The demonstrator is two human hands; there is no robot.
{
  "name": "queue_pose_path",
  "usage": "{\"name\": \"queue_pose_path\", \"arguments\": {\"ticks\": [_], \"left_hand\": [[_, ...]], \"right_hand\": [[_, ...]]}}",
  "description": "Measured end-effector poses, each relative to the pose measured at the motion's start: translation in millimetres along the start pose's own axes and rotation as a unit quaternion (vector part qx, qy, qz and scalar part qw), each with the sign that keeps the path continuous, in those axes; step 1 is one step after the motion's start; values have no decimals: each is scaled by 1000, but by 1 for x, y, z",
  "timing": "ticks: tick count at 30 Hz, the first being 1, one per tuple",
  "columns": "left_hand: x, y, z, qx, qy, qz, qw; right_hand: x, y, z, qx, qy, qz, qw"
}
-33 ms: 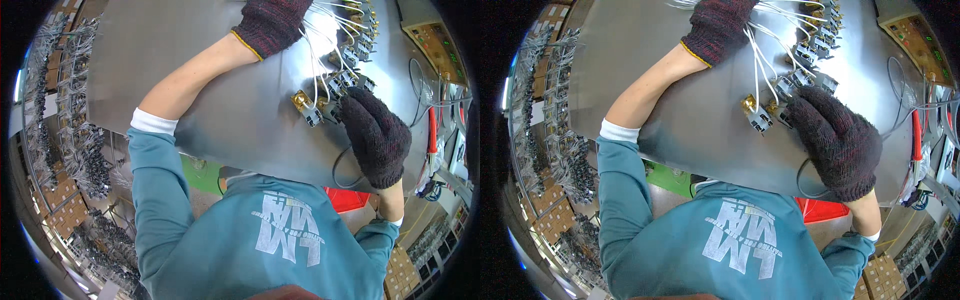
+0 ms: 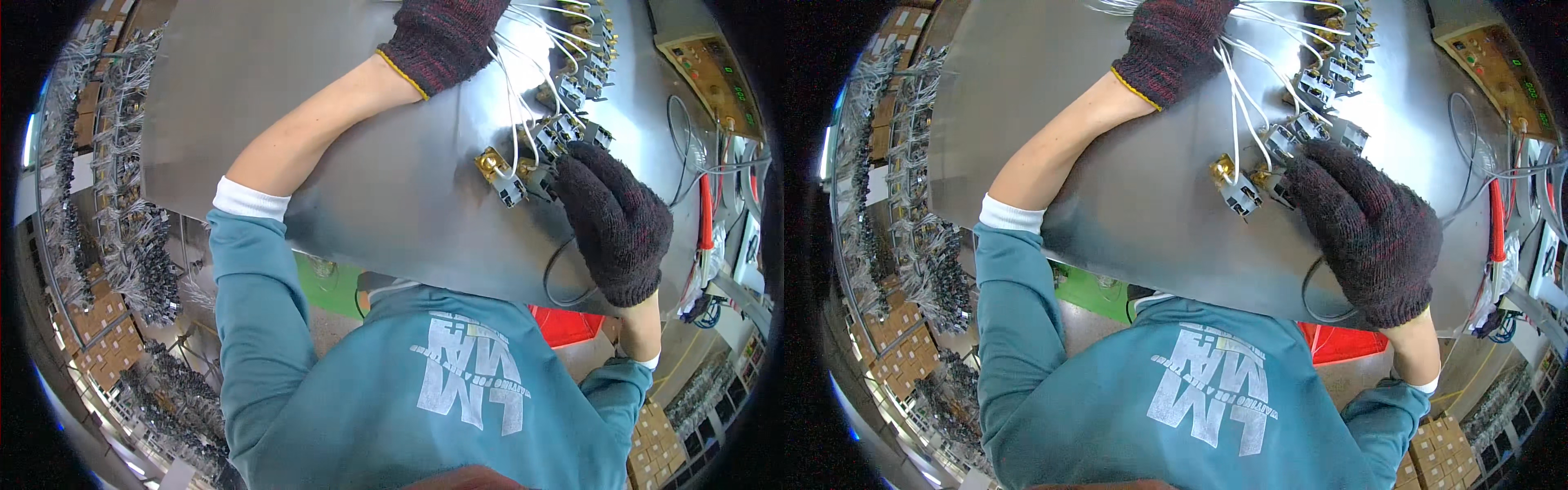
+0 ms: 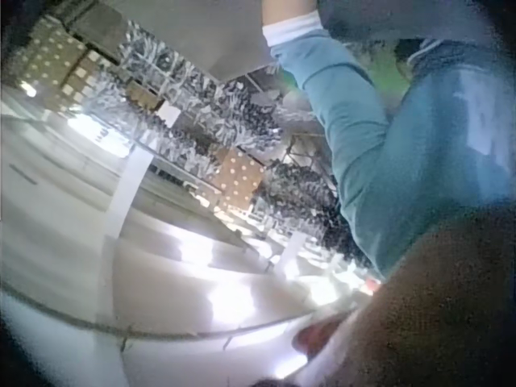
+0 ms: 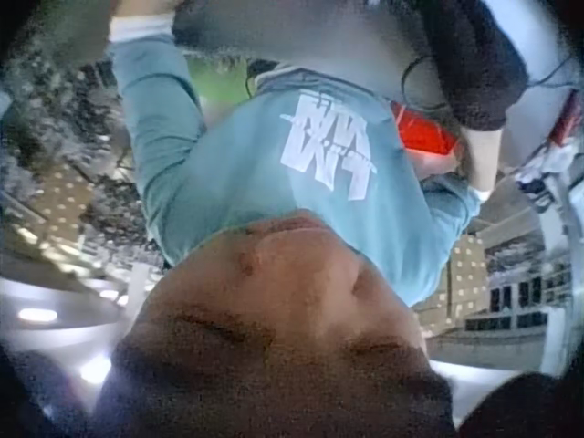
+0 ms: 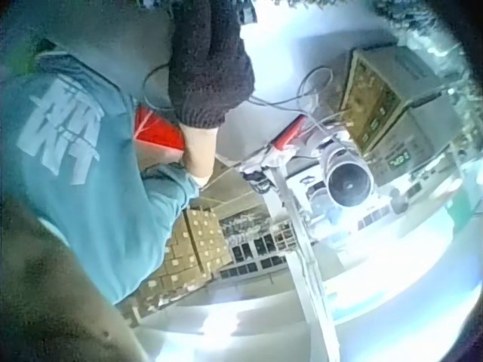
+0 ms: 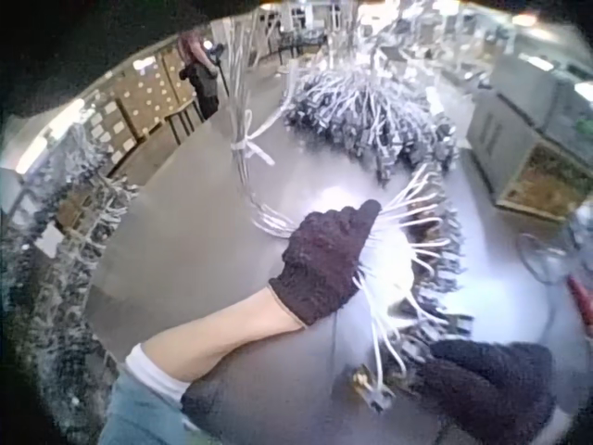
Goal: Arranging and inspecting rows of electronic components connected with wires on a metal workbench.
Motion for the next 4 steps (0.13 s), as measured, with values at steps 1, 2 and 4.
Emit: {"name": "queue_pose_path", "arguments": {"ticks": [1,2,4], "left_hand": [[0,1,0,18,-7,-12,1000],[-1,1,0,22,-7,-10,1000],[-2,1,-2,-18,6,-25,1000]], "right_hand": [[0,2,0,-1,0,5,1000],[-1,2,0,-6,3,21,1000],[-3,5,-2,-9,6,38,999]]}}
Point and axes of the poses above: each hand's wrist, its own z-axis away from the middle knuckle, its own y-axis out of the back of the hand, x = y × z, the point moved 3 cm from there along -z, towards the middle knuckle, and after that the axes turned 8 degrees about z, right-handed, at the moved point
